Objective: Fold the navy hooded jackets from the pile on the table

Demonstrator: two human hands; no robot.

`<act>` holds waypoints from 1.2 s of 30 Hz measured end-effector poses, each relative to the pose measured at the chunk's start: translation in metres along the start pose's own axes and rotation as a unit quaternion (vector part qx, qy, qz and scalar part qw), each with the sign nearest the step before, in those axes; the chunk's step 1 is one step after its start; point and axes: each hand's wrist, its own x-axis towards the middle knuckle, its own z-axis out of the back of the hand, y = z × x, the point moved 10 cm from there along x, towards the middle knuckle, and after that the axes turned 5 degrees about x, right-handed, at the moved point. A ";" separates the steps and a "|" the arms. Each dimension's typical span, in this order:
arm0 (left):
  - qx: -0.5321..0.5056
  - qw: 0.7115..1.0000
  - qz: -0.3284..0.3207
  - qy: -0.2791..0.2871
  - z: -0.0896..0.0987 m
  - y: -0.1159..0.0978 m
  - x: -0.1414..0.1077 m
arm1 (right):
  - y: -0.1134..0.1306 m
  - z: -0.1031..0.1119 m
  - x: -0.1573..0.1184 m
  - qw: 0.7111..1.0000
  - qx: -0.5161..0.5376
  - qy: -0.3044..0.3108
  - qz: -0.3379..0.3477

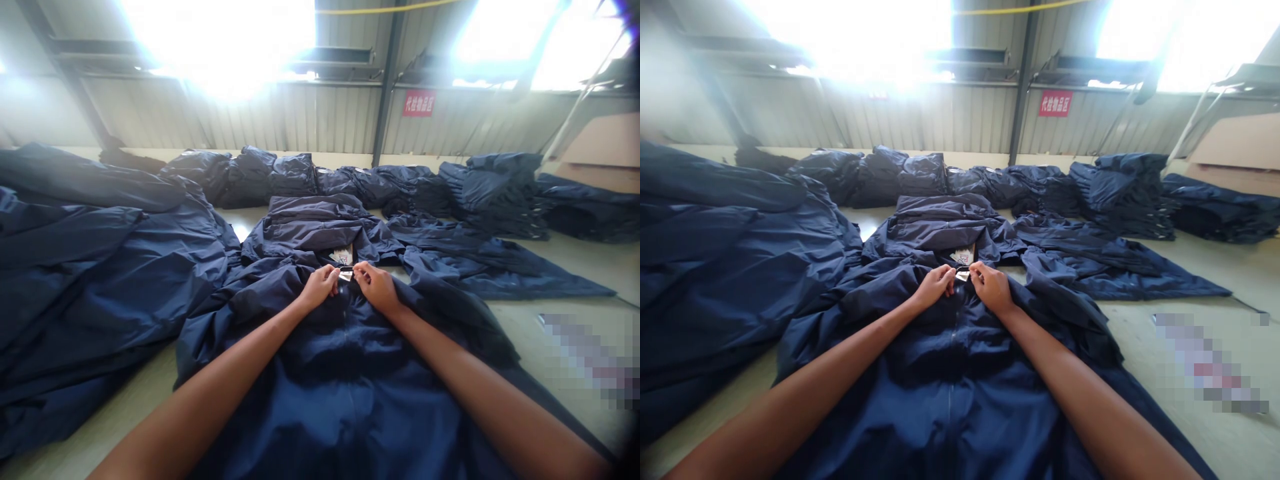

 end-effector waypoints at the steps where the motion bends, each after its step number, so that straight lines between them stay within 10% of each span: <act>1: 0.006 1.000 -0.002 -0.011 0.003 -0.002 -0.001 | -0.001 0.001 0.000 1.000 -0.013 0.000 -0.007; 8: 0.278 0.948 -0.157 0.003 -0.010 -0.045 -0.018 | -0.004 -0.026 -0.002 0.976 -0.166 0.140 -0.023; 19: 0.393 0.905 -0.151 0.064 -0.026 -0.033 -0.018 | 0.008 -0.026 -0.001 0.974 -0.178 0.140 -0.007; 23: 0.371 0.915 -0.146 0.059 -0.022 -0.034 -0.016 | 0.015 0.035 0.016 0.983 -0.184 -0.002 -0.013; 26: 0.354 0.922 -0.142 0.063 -0.022 -0.032 -0.013 | -0.024 0.113 0.023 0.962 -0.209 -0.111 -0.135; 31: 0.334 0.931 -0.142 0.049 -0.019 -0.029 -0.009 | -0.107 0.167 -0.007 0.942 -0.105 0.042 -0.315; 36: 0.332 0.932 -0.141 0.048 -0.020 -0.021 -0.004 | -0.103 0.236 -0.036 0.958 -0.015 -0.028 -0.286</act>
